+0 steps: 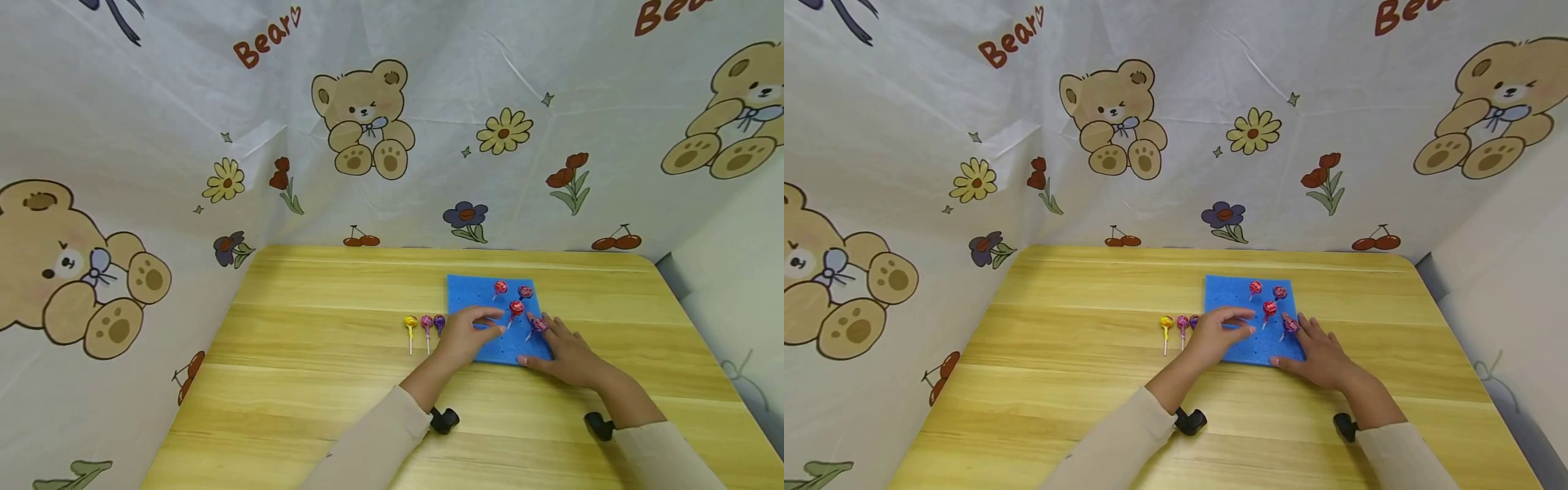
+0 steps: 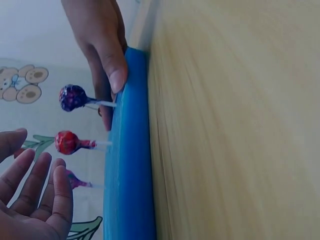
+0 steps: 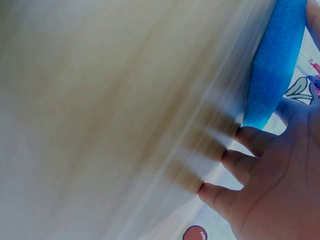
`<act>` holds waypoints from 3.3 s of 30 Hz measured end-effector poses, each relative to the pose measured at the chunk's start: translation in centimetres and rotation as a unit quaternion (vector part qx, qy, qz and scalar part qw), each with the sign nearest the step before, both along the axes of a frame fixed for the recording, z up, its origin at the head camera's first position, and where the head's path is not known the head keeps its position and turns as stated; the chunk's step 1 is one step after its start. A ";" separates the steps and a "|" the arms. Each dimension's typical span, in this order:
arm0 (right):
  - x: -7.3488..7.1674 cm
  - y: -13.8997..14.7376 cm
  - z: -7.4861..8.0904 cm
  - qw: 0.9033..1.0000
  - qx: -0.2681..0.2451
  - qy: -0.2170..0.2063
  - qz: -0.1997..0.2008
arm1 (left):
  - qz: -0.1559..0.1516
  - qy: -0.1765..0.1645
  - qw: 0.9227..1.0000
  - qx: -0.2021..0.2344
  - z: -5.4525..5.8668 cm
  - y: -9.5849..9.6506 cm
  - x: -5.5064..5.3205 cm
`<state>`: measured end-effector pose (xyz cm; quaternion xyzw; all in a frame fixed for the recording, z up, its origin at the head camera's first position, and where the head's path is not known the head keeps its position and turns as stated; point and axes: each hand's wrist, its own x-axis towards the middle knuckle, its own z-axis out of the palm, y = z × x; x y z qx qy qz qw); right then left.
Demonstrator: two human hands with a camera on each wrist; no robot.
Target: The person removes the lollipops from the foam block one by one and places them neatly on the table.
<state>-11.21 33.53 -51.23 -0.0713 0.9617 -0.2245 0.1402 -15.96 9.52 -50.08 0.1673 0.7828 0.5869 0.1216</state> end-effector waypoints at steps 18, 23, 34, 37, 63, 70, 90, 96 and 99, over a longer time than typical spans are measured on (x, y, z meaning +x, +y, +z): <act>0.2 0.0 0.3 1.000 -0.012 0.001 0.002 | -0.019 -0.003 0.999 -0.039 0.1 4.9 0.7; 0.5 -0.2 0.5 1.000 -0.013 0.005 0.005 | -0.024 -0.006 0.998 -0.054 0.1 5.6 0.7; 0.3 0.1 0.1 1.000 -0.009 0.005 0.005 | -0.021 0.005 0.997 -0.069 -0.5 6.4 0.4; 0.2 0.2 0.0 1.000 -0.013 0.006 0.004 | -0.019 0.007 0.997 -0.072 -0.5 6.4 0.4; 0.2 0.3 0.0 1.000 -0.017 0.016 0.007 | -0.008 0.029 0.999 -0.022 -0.4 6.6 0.5; 0.1 0.3 0.1 1.000 -0.021 0.011 0.008 | -0.012 0.032 0.999 -0.002 0.6 6.2 0.9; 0.2 0.0 0.0 1.000 -0.014 0.014 0.003 | -0.007 -0.052 0.995 0.084 1.8 2.4 1.6; 0.1 -0.2 0.1 1.000 -0.011 0.013 0.003 | 0.001 -0.049 0.994 0.100 1.5 0.5 1.2; 0.1 -0.3 0.1 1.000 -0.008 0.017 0.004 | 0.008 -0.051 0.993 0.103 1.4 -0.5 1.1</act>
